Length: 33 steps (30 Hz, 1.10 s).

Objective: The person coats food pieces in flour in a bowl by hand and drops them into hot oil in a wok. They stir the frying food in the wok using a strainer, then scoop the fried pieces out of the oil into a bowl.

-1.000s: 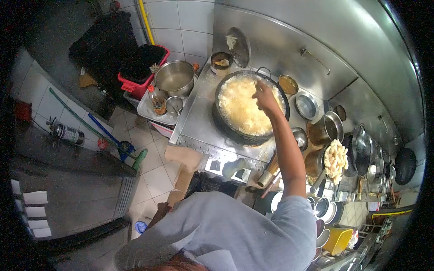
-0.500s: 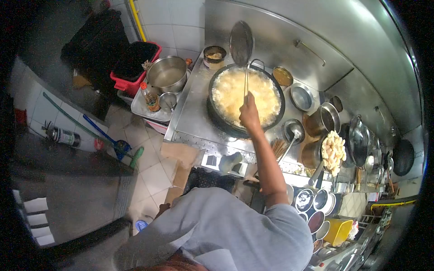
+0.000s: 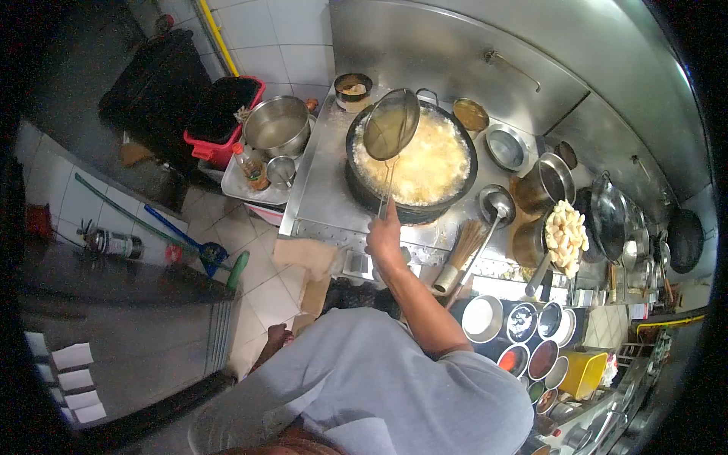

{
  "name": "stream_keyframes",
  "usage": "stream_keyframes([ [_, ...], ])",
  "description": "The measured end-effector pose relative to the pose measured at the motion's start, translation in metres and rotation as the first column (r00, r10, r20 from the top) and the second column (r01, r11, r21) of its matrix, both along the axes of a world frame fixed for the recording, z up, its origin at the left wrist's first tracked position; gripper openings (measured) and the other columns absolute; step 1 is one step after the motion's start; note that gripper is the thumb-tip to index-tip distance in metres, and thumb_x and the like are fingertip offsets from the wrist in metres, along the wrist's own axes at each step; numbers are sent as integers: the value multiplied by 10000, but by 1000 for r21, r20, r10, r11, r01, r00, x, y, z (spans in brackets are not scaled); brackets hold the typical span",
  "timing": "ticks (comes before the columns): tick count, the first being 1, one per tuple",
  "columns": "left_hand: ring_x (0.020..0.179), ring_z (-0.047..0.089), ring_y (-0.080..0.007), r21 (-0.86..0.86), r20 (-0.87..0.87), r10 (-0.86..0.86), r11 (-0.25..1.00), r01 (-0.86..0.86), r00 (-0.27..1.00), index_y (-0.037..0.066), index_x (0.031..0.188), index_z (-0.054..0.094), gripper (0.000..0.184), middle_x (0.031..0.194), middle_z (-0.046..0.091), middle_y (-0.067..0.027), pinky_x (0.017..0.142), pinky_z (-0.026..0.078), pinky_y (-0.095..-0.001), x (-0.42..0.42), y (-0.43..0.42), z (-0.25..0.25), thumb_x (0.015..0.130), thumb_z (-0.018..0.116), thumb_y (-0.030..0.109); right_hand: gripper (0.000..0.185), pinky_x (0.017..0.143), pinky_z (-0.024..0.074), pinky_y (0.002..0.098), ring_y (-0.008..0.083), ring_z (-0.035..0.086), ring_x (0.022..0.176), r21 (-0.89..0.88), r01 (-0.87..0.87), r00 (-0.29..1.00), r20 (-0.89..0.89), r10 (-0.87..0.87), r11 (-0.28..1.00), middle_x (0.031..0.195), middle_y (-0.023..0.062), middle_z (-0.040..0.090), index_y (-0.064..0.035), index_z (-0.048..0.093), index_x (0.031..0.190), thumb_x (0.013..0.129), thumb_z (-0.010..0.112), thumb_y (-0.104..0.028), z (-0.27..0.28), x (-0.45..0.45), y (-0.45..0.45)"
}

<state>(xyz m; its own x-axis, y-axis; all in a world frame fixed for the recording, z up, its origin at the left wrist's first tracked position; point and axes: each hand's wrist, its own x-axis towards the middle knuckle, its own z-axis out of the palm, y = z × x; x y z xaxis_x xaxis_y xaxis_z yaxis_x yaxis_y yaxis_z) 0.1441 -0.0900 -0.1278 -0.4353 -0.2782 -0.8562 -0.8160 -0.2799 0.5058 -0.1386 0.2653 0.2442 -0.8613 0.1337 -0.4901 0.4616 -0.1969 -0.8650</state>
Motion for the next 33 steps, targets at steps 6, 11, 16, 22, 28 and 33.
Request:
stream_keyframes([
  [6,624,686,-291,-116,63,-388,912,393,920,22,929,644,262,792,695,-175,515,554,-383,28,-1,-24,866,633,276,751,359,312,266,99,369,451,21,54,998,-30,-54,998,768,24,469,-214,144,1555,871,345,23,-16,-17,-4],
  [11,700,706,-282,-679,355,-914,-108,726,197,112,946,698,310,772,719,-102,619,542,-417,53,2,-47,783,719,375,770,355,291,262,103,363,466,-132,151,988,45,-147,980,769,28,476,-213,84,1557,873,350,20,3,-34,-28],
  [16,738,705,-310,-674,308,-917,-24,738,252,123,1035,699,395,823,718,-128,679,530,-441,58,1,-52,758,730,403,792,390,271,245,117,361,500,-304,260,965,64,-253,917,781,25,499,-268,29,1550,878,355,-4,-9,-65,-53],
  [22,600,666,-277,67,90,-38,997,32,995,44,1038,682,292,740,684,-171,533,515,-387,46,10,-37,862,639,274,792,418,262,238,108,356,521,-453,216,976,92,-195,865,777,22,488,-341,43,1537,884,347,-10,-8,-61,-51],
  [28,521,623,-242,20,92,-62,998,60,994,14,1067,675,293,718,668,-178,479,491,-351,43,15,-40,874,586,216,803,402,243,212,90,326,512,-531,134,990,99,-95,837,793,19,449,-325,44,1538,876,328,29,3,-21,-29],
  [33,549,649,-246,-236,6,-545,814,531,838,0,993,671,244,730,673,-193,462,506,-352,35,7,-28,871,586,194,793,377,234,194,68,310,497,-654,116,992,45,-115,748,801,20,441,-291,68,1542,875,353,29,-5,-12,-8],
])
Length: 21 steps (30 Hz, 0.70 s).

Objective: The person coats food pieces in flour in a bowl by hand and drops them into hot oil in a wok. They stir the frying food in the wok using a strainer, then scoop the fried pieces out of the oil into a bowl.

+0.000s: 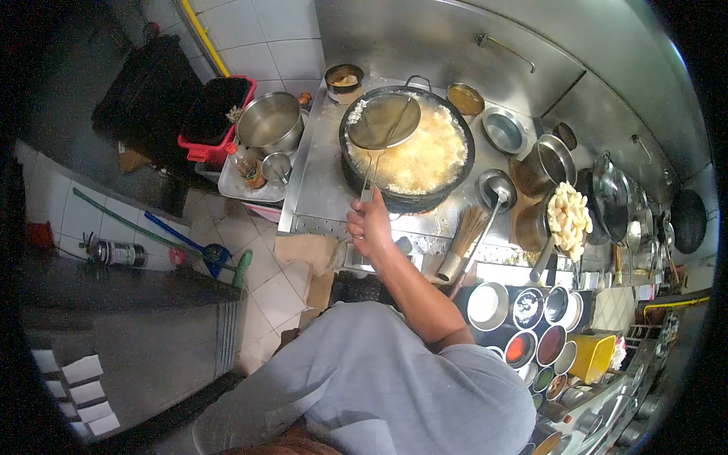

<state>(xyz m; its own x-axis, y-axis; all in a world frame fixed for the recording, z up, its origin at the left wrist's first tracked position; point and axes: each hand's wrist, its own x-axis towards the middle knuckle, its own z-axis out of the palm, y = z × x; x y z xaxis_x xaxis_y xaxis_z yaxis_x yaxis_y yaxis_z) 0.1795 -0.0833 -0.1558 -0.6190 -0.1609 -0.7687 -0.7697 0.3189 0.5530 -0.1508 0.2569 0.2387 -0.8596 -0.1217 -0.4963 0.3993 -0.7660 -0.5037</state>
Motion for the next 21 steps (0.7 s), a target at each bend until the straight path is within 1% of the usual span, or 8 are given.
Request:
stream_keyframes([
  [1,563,660,-251,-210,-160,-373,917,338,914,-11,970,667,230,730,672,-203,460,517,-357,-3,-1,12,869,590,181,764,370,239,192,64,305,488,-53,11,1000,-12,-12,999,801,20,439,-283,111,1533,880,363,23,-8,1,4],
  [3,561,661,-264,-393,-186,-608,766,509,772,-19,967,652,221,735,667,-209,465,529,-369,-8,-5,17,869,583,166,736,364,244,190,60,301,480,-107,22,999,-23,-25,994,801,19,437,-275,153,1524,885,372,17,-21,2,13],
  [5,560,662,-276,-214,-142,-397,907,364,907,-28,964,637,212,741,663,-216,470,541,-380,-15,-10,17,869,576,152,677,353,249,189,55,301,467,-190,29,999,-37,-37,981,802,20,444,-249,258,1481,878,399,26,-33,2,22],
  [8,557,664,-294,79,1,111,991,-110,994,-41,959,614,199,750,657,-225,477,559,-398,-25,-13,20,869,566,130,725,359,244,185,54,282,475,-239,-20,995,-100,-4,971,811,14,455,-247,181,1523,884,434,-16,-48,0,43],
  [12,554,667,-319,150,69,295,941,-302,953,-58,953,584,182,761,648,-238,486,583,-421,-28,-11,19,870,553,101,545,332,252,174,42,302,460,-313,-6,994,-102,-27,950,818,25,462,-180,390,1398,898,481,14,-39,2,67],
  [17,561,675,-320,151,91,359,917,-369,929,-50,920,598,176,770,659,-237,482,588,-407,-14,4,35,876,572,118,557,331,252,155,39,313,463,-141,-7,991,-131,-11,990,818,33,453,-198,352,1449,931,425,-8,-17,-11,84],
  [18,564,677,-315,78,-29,132,989,-130,991,-48,914,605,176,770,665,-235,483,585,-399,-11,5,39,873,588,122,586,334,254,164,45,315,462,-41,-31,986,-165,24,999,805,34,444,-206,309,1482,936,410,-19,-13,-23,85],
  [21,568,681,-307,-128,-172,-190,977,169,967,-46,910,616,175,771,673,-233,488,580,-388,-14,17,71,867,614,124,669,365,286,212,65,325,472,468,-111,965,-160,207,877,795,13,469,-214,198,1541,928,389,-26,3,-88,80],
])
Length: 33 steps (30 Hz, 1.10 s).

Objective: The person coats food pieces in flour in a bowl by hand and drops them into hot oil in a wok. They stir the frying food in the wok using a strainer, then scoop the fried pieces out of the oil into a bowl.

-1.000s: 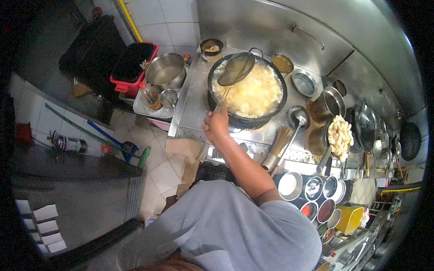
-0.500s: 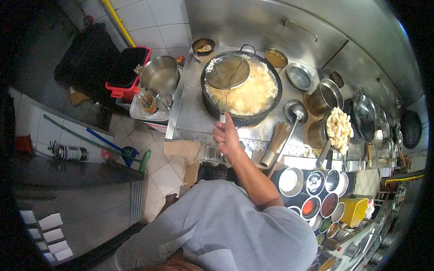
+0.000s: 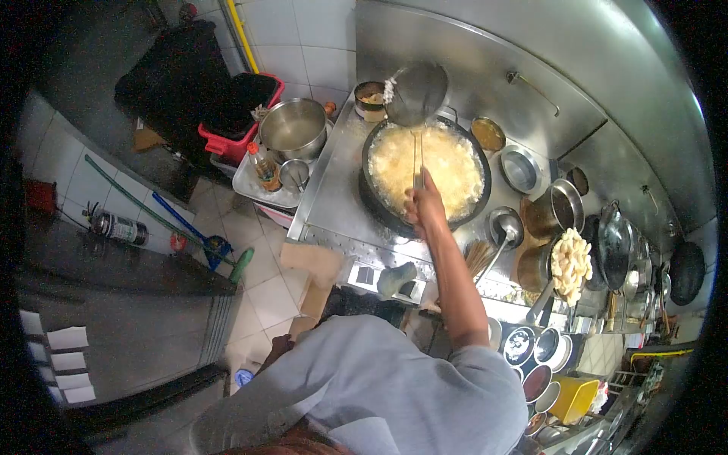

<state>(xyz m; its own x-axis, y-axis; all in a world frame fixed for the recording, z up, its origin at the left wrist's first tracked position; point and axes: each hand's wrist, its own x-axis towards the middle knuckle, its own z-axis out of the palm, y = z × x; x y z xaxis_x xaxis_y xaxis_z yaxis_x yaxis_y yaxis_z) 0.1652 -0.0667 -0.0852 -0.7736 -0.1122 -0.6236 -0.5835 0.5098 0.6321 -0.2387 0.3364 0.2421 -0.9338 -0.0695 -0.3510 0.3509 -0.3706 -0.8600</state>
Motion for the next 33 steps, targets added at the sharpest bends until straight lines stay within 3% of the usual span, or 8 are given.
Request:
stream_keyframes([
  [5,552,672,-289,165,107,336,922,-350,936,-44,884,628,158,758,676,-225,486,566,-375,-6,-9,-29,867,612,112,644,596,525,457,388,633,631,884,391,717,-467,518,256,842,298,642,-127,308,1502,876,407,-13,-97,-166,12],
  [8,544,659,-286,180,369,646,656,-733,668,-54,859,612,169,724,658,-219,468,556,-391,-21,-12,-29,877,570,108,639,761,503,524,488,637,819,987,153,793,-151,590,47,893,389,605,-113,302,1496,872,403,-22,-64,-187,8],
  [15,555,660,-297,135,431,643,647,-750,633,-93,894,599,246,750,671,-204,467,563,-394,-27,0,-37,899,530,143,681,793,486,520,480,635,915,911,127,917,-259,305,393,1027,334,636,-129,274,1510,857,429,-14,-10,-48,62],
  [19,591,676,-270,141,348,473,827,-544,810,2,920,660,223,783,698,-174,485,528,-383,-4,-7,-84,862,611,212,750,770,478,523,483,635,852,898,421,856,-440,271,126,952,322,641,-167,218,1530,833,432,12,-7,35,137],
  [21,595,679,-260,-130,196,-164,973,192,967,8,907,664,224,788,705,-159,486,525,-380,-5,-17,-87,861,610,220,778,767,461,537,475,636,854,970,241,960,-233,154,-36,902,309,641,-179,216,1533,816,443,19,7,64,164],
  [27,607,691,-231,-550,176,-805,396,735,566,26,869,673,229,805,724,-112,487,515,-370,-49,-18,-53,857,607,245,760,766,458,546,463,634,824,942,329,936,-315,161,-73,851,320,630,-158,287,1508,795,472,28,10,98,203],
  [30,564,665,-258,12,286,4,1000,-7,958,2,871,635,241,732,682,-146,484,540,-374,-87,-16,-47,873,578,237,676,874,451,519,481,591,1019,998,60,998,-60,17,-11,1029,358,594,-204,330,1492,853,436,-10,25,101,194],
  [33,518,632,-276,180,329,468,821,-541,820,-38,869,595,258,708,647,-184,476,555,-389,-111,-7,-35,883,544,215,664,912,432,521,476,563,1083,998,-60,998,59,-5,-27,1079,360,581,-210,334,1489,859,440,-28,30,101,193],
])
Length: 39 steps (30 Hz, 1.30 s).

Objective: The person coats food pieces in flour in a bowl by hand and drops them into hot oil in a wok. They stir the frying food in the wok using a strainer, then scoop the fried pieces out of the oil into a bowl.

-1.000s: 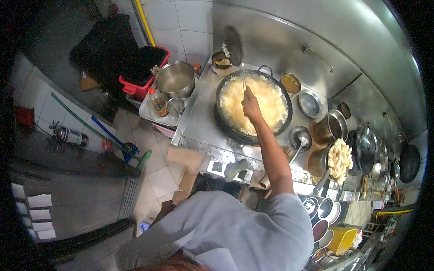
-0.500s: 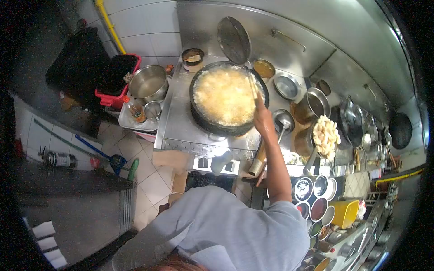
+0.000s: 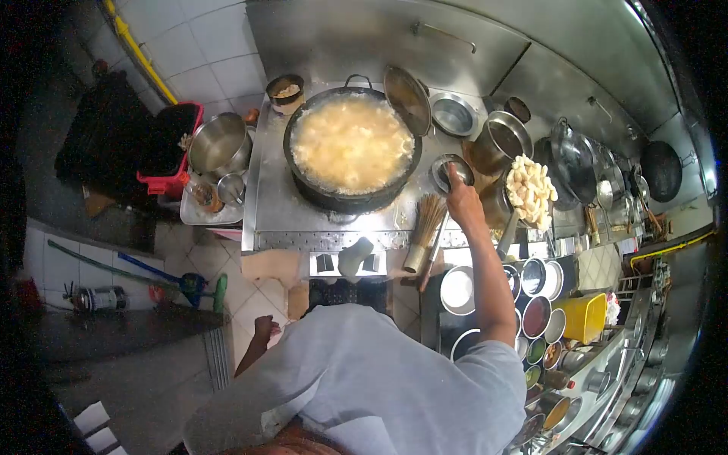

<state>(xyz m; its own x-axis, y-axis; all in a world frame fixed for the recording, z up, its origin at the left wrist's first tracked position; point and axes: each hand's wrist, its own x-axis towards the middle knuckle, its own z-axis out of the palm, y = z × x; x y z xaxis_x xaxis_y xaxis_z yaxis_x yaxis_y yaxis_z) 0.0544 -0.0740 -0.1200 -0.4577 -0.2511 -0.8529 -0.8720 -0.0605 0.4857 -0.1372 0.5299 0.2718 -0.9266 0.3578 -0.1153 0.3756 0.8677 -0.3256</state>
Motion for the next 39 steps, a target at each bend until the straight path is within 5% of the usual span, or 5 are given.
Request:
stream_keyframes([
  [9,565,657,-279,-65,-80,-391,920,387,917,-61,875,593,286,705,649,-179,457,534,-412,55,-12,-44,894,530,217,534,1033,399,347,332,551,1239,43,-180,983,-17,181,983,1291,291,560,-44,408,1443,911,457,-58,-28,-23,69],
  [14,647,689,-332,-687,92,-982,56,724,163,81,810,682,182,725,695,-156,590,533,-450,105,-19,-61,790,623,253,602,1073,355,293,222,517,1265,-228,-313,932,114,344,922,1380,172,547,-53,385,1463,869,467,-11,-31,-44,132],
  [22,662,688,-335,-642,252,-943,5,766,217,111,780,688,171,685,683,-144,604,527,-452,124,-11,-61,765,654,277,578,387,288,247,80,355,439,-591,130,937,336,97,796,589,-44,410,-200,318,1521,962,440,-117,16,-40,78],
  [29,601,657,-283,-222,-280,-442,894,390,852,9,853,636,202,735,671,-159,536,537,-435,104,-6,-31,809,636,206,555,363,263,226,62,352,433,-664,141,947,306,95,734,597,-42,437,-229,332,1512,977,459,-155,-22,-37,87],
  [39,498,586,-258,-72,-63,-122,990,118,990,-44,865,616,220,724,645,-184,429,479,-390,104,-6,-29,832,603,173,572,360,262,208,61,344,435,-782,326,874,463,145,531,627,-45,433,-253,279,1524,985,394,-103,-39,-21,60],
])
